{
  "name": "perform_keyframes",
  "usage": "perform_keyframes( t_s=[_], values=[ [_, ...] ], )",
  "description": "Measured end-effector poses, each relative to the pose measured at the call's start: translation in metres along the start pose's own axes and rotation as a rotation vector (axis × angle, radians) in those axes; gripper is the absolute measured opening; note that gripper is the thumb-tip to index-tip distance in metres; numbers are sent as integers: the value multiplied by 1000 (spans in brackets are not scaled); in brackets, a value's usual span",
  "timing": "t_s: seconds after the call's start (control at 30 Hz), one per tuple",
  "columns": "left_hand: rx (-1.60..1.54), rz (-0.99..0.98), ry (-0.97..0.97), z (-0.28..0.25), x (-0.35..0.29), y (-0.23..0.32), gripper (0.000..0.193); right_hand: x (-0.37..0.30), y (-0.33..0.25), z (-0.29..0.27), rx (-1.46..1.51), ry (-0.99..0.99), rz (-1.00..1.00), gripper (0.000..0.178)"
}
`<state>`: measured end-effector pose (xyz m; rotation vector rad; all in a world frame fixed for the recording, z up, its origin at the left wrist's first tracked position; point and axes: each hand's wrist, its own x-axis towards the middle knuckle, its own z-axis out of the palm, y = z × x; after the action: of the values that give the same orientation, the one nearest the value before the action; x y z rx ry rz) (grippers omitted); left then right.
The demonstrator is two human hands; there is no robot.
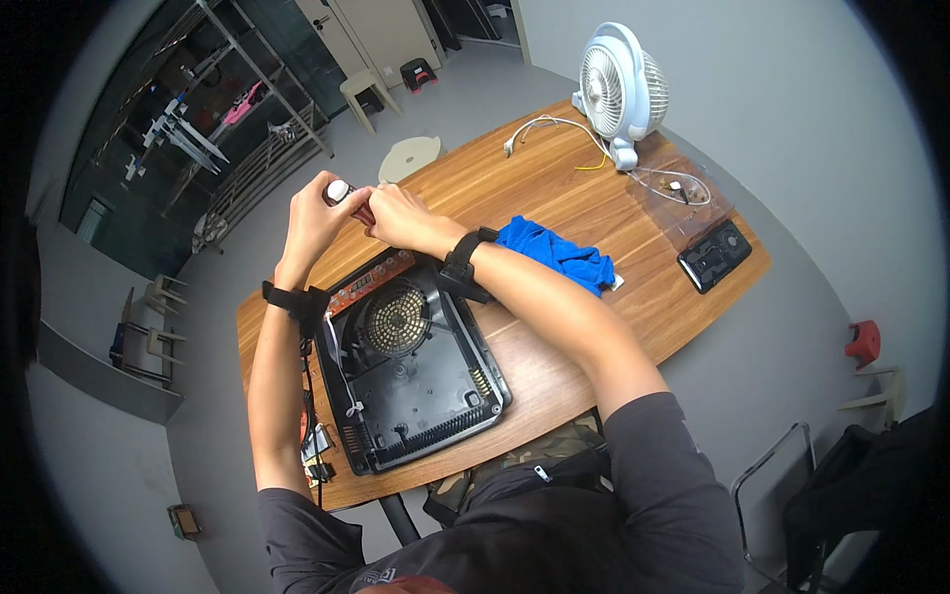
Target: The person cleans the interior of a disassembled electronic device with a blue cloth, then places a fan and circuit board inside and secures them with a screwdriver. The device is handled and repositioned on the table during the process.
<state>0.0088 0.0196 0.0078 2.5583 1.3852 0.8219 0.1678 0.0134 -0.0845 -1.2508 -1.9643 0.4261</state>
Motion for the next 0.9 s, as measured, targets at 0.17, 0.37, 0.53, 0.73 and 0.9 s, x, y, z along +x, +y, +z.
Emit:
perform_keyframes(
  t_s=[0.17, 0.37, 0.53, 0.73, 0.9],
  values=[
    [-198, 90, -4, -1, -3, -17, 41, 3, -6, -2, 61, -22, 42, 33],
    [-258, 50, -75, -11, -3, -11, 40, -2, -8, -3, 58, -33, 96, 30],
    [-240, 65, -39, -13, -1, -7, 41, 6, -2, 3, 141, 89, -7, 29],
    [-442, 39, 94, -12, -1, -12, 39, 1, -15, -19, 213, 59, 59, 33],
    [-200, 6, -99, -6, -29, -60, 18, 0, -30, -30, 170, 117, -10, 34]
  ],
)
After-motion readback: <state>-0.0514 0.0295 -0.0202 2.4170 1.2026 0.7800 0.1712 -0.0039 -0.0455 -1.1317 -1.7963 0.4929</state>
